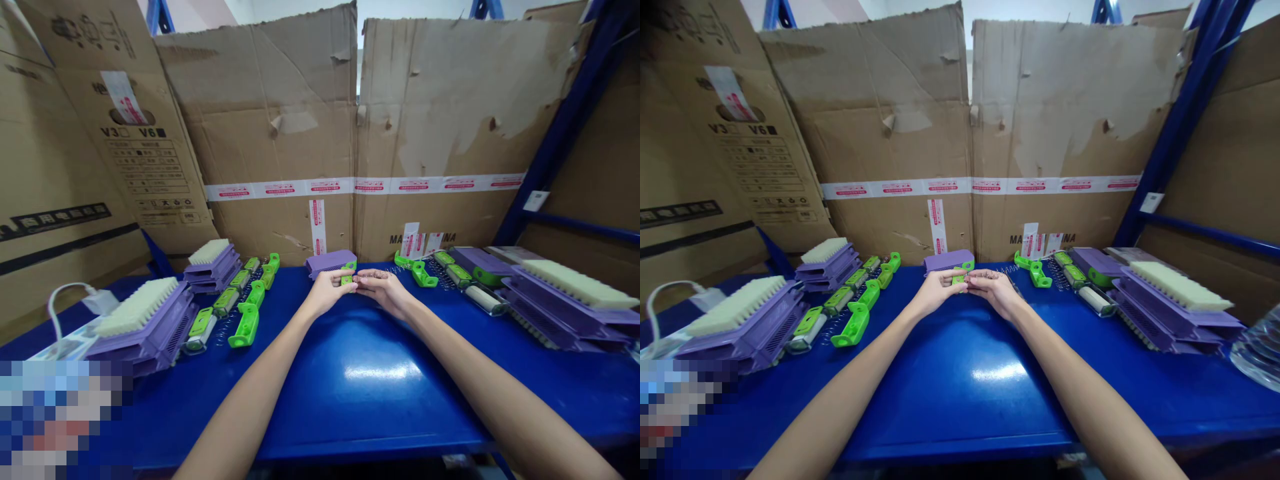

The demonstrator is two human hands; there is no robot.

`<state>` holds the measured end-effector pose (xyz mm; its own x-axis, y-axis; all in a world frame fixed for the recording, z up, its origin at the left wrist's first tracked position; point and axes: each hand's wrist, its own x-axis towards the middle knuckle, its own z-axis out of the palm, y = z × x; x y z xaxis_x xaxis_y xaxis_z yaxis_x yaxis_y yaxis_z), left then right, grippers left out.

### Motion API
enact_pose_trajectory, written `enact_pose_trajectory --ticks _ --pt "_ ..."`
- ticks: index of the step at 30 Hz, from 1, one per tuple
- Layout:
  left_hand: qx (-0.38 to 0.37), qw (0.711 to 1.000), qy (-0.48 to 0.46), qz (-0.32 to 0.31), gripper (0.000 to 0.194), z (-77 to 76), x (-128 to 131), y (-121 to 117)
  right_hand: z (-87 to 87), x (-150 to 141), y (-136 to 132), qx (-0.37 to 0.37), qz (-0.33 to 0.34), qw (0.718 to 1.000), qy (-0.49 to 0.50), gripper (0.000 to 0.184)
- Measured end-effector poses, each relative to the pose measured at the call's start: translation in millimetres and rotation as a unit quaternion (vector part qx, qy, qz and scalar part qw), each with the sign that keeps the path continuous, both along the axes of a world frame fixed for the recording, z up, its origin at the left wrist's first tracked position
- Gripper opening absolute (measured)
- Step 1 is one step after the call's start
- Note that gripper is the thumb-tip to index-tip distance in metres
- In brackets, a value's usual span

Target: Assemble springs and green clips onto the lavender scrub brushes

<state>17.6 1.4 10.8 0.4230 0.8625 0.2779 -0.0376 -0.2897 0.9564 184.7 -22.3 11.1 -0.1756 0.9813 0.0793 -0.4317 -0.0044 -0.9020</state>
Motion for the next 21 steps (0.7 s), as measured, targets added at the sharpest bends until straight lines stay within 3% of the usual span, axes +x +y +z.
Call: enact_pose_trajectory --ticks 6,10,17,21 --pt "0.017 0.999 0.031 0.002 0.049 1.2 1.4 -0.2 -3.5 3.6 4.3 0.015 -0.005 1.000 -0.013 0.027" --pt "0.050 0.997 0.049 0.021 0.053 -2.0 4.9 -0.8 -3.8 -0.7 3.2 0.061 -0.054 0.993 -0.088 0.029" --pt "0.168 0.979 0.080 0.085 0.057 -8.7 4.1 0.8 -4.1 -15.0 -1.5 0.184 -0.140 0.949 -0.215 0.025" --pt "0.170 0.977 0.099 0.085 0.051 -10.2 3.6 0.3 -4.5 -17.5 -3.9 0.217 -0.167 0.927 -0.255 0.023"
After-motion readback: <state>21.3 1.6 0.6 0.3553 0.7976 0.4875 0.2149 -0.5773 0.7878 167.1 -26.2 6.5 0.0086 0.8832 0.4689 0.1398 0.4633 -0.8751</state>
